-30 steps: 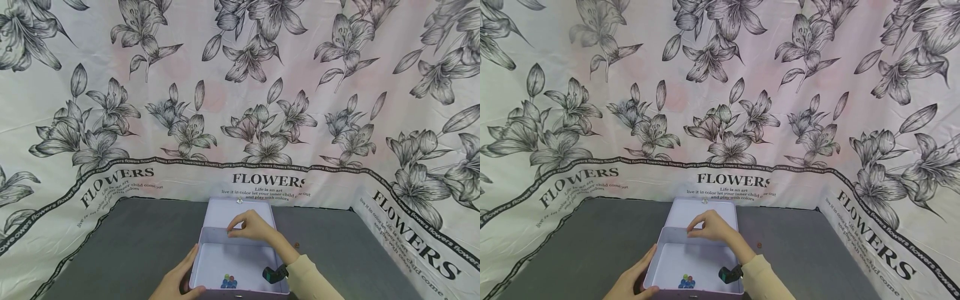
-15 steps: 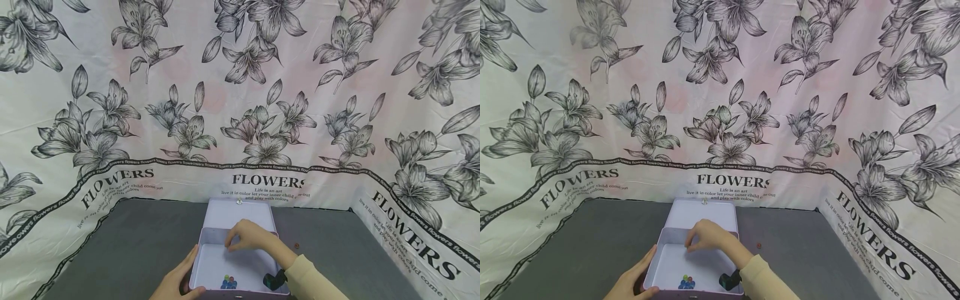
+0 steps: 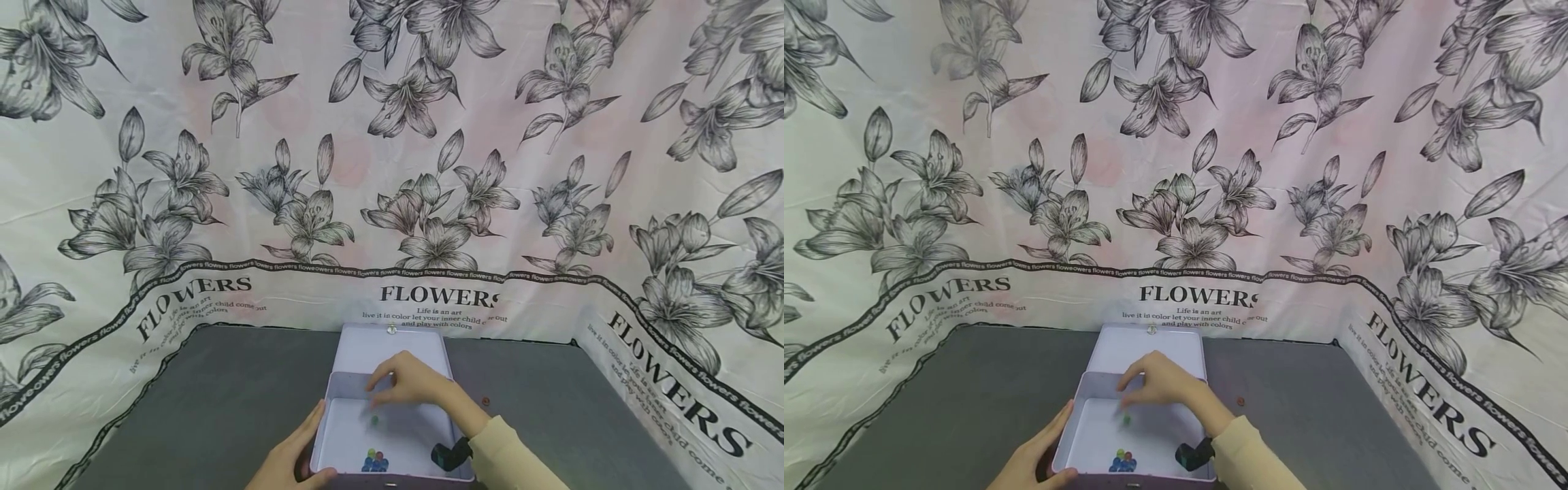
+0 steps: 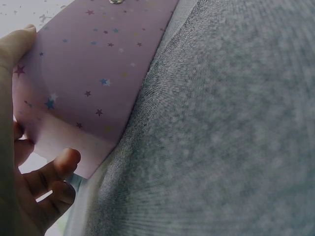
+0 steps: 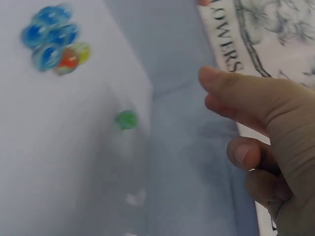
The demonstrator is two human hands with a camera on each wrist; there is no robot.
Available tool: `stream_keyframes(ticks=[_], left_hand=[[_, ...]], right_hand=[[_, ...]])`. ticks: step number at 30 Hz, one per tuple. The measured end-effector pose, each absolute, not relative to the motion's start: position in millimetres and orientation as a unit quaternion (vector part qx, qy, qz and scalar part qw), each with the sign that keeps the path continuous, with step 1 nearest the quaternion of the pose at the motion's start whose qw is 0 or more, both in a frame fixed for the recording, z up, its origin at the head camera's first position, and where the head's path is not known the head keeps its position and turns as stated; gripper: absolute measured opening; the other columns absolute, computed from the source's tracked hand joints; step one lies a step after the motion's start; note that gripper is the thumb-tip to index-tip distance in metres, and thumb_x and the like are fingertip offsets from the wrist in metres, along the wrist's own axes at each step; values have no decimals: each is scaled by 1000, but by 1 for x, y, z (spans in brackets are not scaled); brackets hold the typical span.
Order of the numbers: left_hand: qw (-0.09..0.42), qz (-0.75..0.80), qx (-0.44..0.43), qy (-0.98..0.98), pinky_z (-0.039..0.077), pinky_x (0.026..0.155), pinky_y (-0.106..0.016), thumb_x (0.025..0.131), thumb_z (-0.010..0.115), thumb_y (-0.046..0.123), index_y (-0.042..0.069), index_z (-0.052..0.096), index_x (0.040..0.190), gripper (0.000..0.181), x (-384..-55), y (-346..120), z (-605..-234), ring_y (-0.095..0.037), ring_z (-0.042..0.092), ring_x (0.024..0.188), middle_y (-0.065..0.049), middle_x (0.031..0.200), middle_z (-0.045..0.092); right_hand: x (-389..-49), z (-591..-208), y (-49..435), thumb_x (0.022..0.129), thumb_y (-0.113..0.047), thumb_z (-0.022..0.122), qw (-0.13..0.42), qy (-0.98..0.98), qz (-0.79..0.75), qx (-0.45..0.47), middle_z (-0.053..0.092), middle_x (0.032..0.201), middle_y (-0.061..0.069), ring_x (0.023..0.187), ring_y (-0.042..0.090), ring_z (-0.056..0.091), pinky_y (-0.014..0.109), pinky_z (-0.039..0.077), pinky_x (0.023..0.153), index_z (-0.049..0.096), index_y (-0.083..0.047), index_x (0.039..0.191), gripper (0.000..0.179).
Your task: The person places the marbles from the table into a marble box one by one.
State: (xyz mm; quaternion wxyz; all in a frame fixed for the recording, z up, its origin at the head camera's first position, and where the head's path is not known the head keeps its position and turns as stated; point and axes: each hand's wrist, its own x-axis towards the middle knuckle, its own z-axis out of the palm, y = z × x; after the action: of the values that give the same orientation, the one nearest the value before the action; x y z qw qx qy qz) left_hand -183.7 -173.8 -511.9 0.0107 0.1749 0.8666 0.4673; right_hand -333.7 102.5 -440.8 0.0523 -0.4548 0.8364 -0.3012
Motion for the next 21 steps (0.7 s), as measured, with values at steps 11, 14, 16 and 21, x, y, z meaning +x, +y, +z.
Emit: stream_keyframes(ticks=[11,14,16,21], left_hand=[[9,458,140,878,48,106,-63,92,81,48,11,29,169,100,-188,-164,-508,-48,37,151,-14,174,25],[7,453,135,881,48,107,-62,92,82,48,12,28,169,101,-190,-163,-508,-46,37,151,-12,174,25],[7,449,131,884,47,107,-62,92,81,49,13,27,169,101,-191,-162,-507,-45,37,152,-11,174,25],[8,453,126,883,43,109,-66,91,81,52,13,26,169,103,-194,-158,-507,-47,35,153,-12,174,24]], right_hand=[[-347,-426,157,95,-22,82,43,819,-454,-349,81,98,11,42,3,42,23,40,45,81,-6,118,27],[-347,-425,176,97,-19,80,15,815,-479,-326,77,87,15,44,4,41,23,36,44,80,-6,118,26],[-349,-427,189,96,-18,80,-5,812,-492,-314,74,80,18,44,3,40,22,35,43,80,-5,118,25],[-352,-436,218,94,-14,82,-47,815,-508,-276,77,91,18,45,2,40,22,38,43,81,-5,115,23]])
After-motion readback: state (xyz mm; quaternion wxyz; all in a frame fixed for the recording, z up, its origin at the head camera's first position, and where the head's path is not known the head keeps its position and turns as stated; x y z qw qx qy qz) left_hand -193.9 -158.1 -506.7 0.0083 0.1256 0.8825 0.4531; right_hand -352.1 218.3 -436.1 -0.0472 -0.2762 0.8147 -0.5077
